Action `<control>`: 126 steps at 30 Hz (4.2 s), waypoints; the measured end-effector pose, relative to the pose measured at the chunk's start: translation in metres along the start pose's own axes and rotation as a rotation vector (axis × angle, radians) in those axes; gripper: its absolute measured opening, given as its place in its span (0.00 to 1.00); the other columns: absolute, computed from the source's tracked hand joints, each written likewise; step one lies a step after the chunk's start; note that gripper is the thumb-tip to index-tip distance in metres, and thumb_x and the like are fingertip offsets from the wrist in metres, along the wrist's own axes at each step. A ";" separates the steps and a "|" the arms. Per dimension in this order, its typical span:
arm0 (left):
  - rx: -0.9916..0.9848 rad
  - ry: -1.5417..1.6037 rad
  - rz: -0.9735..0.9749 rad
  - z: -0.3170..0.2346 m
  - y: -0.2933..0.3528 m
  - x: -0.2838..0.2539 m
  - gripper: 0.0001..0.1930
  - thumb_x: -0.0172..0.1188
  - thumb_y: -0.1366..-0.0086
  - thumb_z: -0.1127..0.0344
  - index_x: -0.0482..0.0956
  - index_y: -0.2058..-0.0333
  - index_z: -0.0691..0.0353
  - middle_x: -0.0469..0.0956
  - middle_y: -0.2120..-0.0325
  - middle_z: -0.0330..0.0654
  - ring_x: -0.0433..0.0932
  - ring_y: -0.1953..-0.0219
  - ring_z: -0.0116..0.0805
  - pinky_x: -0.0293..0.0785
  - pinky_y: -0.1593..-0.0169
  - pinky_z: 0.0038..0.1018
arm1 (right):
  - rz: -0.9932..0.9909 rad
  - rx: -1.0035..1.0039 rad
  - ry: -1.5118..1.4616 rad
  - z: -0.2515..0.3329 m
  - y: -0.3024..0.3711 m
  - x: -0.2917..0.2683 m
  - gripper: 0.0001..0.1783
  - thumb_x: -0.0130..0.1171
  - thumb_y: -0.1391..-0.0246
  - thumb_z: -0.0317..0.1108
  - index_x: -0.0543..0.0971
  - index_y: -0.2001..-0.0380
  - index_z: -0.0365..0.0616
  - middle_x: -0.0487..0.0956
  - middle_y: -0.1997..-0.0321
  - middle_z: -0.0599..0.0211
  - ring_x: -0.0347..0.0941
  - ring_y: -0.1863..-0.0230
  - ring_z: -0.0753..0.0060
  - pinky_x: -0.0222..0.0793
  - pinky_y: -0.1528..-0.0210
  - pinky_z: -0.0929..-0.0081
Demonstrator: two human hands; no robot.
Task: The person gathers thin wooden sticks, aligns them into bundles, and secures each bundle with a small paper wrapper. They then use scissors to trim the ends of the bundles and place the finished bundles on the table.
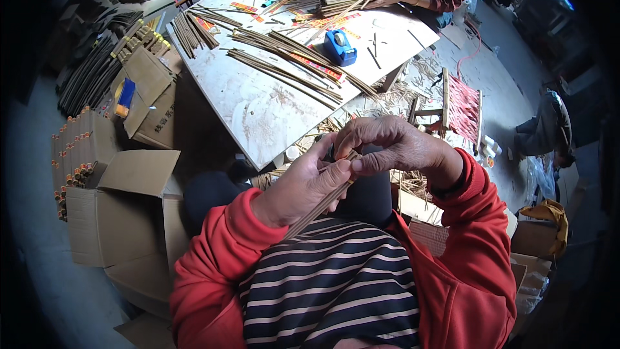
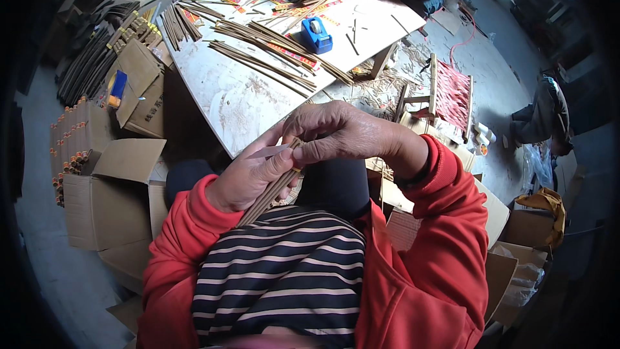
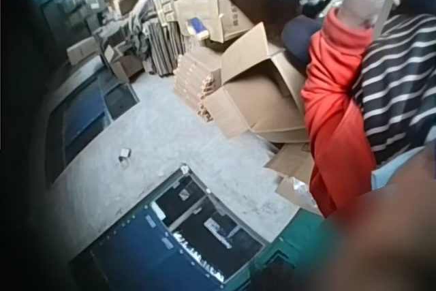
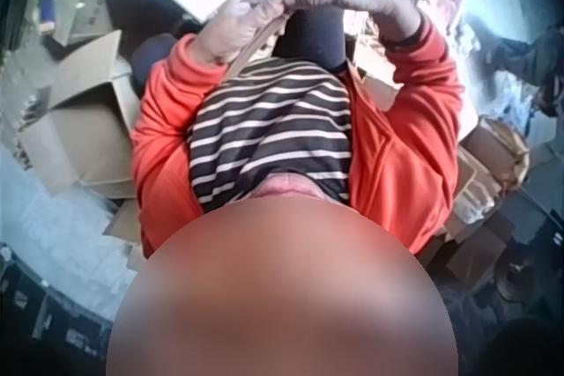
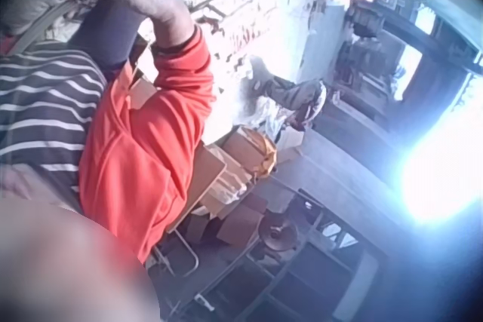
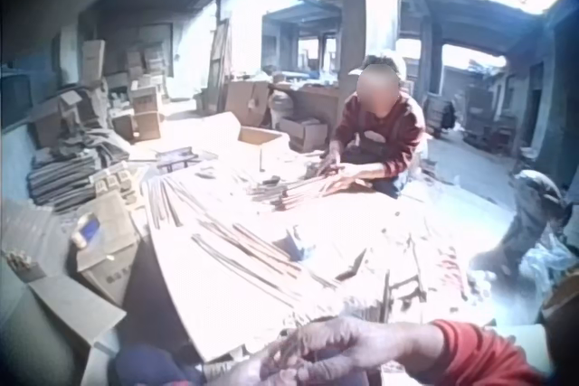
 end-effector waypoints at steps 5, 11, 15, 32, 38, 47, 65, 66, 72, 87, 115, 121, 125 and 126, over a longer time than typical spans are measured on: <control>-0.009 0.089 0.052 -0.002 0.002 0.000 0.34 0.56 0.41 0.60 0.48 0.41 0.58 0.69 0.71 0.38 0.70 0.74 0.23 0.69 0.74 0.17 | 0.002 -0.137 0.097 0.007 -0.002 0.002 0.11 0.58 0.50 0.30 0.76 0.64 0.36 0.74 0.61 0.59 0.70 0.58 0.67 0.65 0.56 0.73; -0.043 0.173 0.087 -0.003 0.004 -0.003 0.32 0.46 0.45 0.73 0.47 0.40 0.59 0.72 0.73 0.42 0.71 0.78 0.26 0.69 0.75 0.18 | -0.012 -0.292 0.173 0.010 -0.002 0.002 0.10 0.57 0.50 0.30 0.77 0.65 0.36 0.76 0.63 0.58 0.70 0.59 0.62 0.65 0.55 0.69; -0.032 0.220 0.079 -0.003 0.004 -0.004 0.29 0.44 0.43 0.70 0.50 0.42 0.60 0.73 0.74 0.42 0.72 0.80 0.27 0.69 0.76 0.19 | -0.018 -0.310 0.170 0.007 -0.001 0.004 0.08 0.57 0.50 0.29 0.79 0.67 0.37 0.77 0.65 0.60 0.70 0.58 0.62 0.66 0.55 0.69; -0.065 0.131 0.066 -0.008 0.008 0.004 0.22 0.52 0.38 0.58 0.60 0.48 0.60 0.71 0.76 0.37 0.70 0.81 0.20 0.67 0.79 0.13 | 0.221 -0.382 -0.015 0.017 -0.010 0.004 0.08 0.60 0.52 0.29 0.81 0.68 0.40 0.72 0.57 0.56 0.69 0.55 0.62 0.65 0.56 0.70; 0.043 0.055 -0.061 -0.024 0.016 0.006 0.30 0.54 0.39 0.56 0.53 0.44 0.62 0.70 0.76 0.38 0.69 0.81 0.20 0.67 0.79 0.13 | 0.126 -0.477 -0.127 0.022 -0.013 0.002 0.20 0.56 0.49 0.46 0.79 0.67 0.37 0.67 0.50 0.53 0.65 0.52 0.60 0.59 0.49 0.68; 0.190 -0.194 -0.343 -0.036 0.029 -0.006 0.30 0.61 0.44 0.55 0.56 0.51 0.64 0.71 0.74 0.39 0.71 0.77 0.22 0.69 0.77 0.15 | -0.582 -0.062 -0.003 -0.006 -0.002 0.019 0.21 0.64 0.56 0.48 0.73 0.77 0.39 0.73 0.79 0.71 0.66 0.75 0.85 0.62 0.74 0.83; 0.165 -0.044 -0.265 -0.035 0.028 -0.009 0.20 0.57 0.41 0.56 0.64 0.59 0.65 0.71 0.76 0.40 0.69 0.80 0.23 0.70 0.75 0.16 | -0.440 -0.212 -0.375 -0.024 -0.016 0.033 0.07 0.57 0.48 0.30 0.73 0.73 0.36 0.77 0.77 0.67 0.74 0.74 0.80 0.68 0.73 0.85; 0.155 -0.031 -0.242 -0.035 0.029 -0.010 0.21 0.58 0.41 0.55 0.65 0.59 0.65 0.71 0.76 0.40 0.69 0.80 0.23 0.70 0.75 0.16 | -0.417 -0.238 -0.358 -0.025 -0.017 0.034 0.07 0.56 0.47 0.30 0.72 0.72 0.36 0.77 0.76 0.67 0.74 0.74 0.80 0.69 0.72 0.84; 0.124 0.008 -0.157 -0.037 0.029 -0.015 0.23 0.58 0.43 0.51 0.65 0.59 0.63 0.72 0.78 0.41 0.70 0.82 0.24 0.70 0.75 0.17 | -0.361 -0.342 -0.363 -0.017 -0.020 0.032 0.07 0.52 0.45 0.29 0.72 0.71 0.34 0.76 0.73 0.65 0.75 0.70 0.77 0.72 0.66 0.80; 0.069 0.058 -0.033 -0.033 0.026 -0.016 0.25 0.56 0.42 0.48 0.65 0.58 0.64 0.72 0.78 0.45 0.71 0.83 0.27 0.68 0.79 0.17 | -0.383 -0.402 -0.238 -0.026 -0.022 0.026 0.09 0.58 0.48 0.33 0.73 0.76 0.38 0.74 0.78 0.72 0.69 0.74 0.85 0.66 0.71 0.84; 0.051 0.171 0.497 -0.045 0.016 0.025 0.25 0.52 0.39 0.52 0.64 0.54 0.71 0.72 0.66 0.50 0.75 0.72 0.37 0.73 0.71 0.26 | -0.244 -0.785 0.109 0.038 -0.014 0.011 0.25 0.69 0.65 0.43 0.78 0.64 0.39 0.74 0.64 0.63 0.67 0.58 0.64 0.62 0.54 0.69; 0.335 -0.150 0.005 -0.074 0.019 0.022 0.24 0.53 0.39 0.51 0.67 0.58 0.70 0.73 0.67 0.47 0.75 0.68 0.36 0.74 0.65 0.28 | -0.513 -0.770 0.164 0.050 -0.012 0.001 0.24 0.71 0.68 0.42 0.76 0.67 0.39 0.73 0.66 0.61 0.69 0.61 0.64 0.64 0.58 0.71; 0.532 -0.489 0.008 -0.084 0.029 0.019 0.28 0.52 0.39 0.49 0.67 0.55 0.71 0.73 0.64 0.42 0.70 0.61 0.27 0.66 0.55 0.23 | -0.633 -0.788 0.401 0.070 -0.012 0.005 0.24 0.72 0.69 0.44 0.76 0.71 0.41 0.72 0.68 0.64 0.68 0.64 0.65 0.64 0.62 0.73; 0.597 -0.538 0.028 -0.084 0.031 0.022 0.28 0.51 0.39 0.49 0.66 0.53 0.72 0.72 0.64 0.39 0.69 0.60 0.23 0.64 0.53 0.20 | -0.656 -0.794 0.456 0.073 -0.013 0.007 0.23 0.72 0.69 0.44 0.76 0.72 0.41 0.71 0.68 0.64 0.68 0.65 0.65 0.63 0.64 0.73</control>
Point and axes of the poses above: each hand's wrist, its own y-axis away from the middle knuckle, its own x-axis out of the palm, z = x × y, the point moved 5 cm from there along -y, towards the middle knuckle
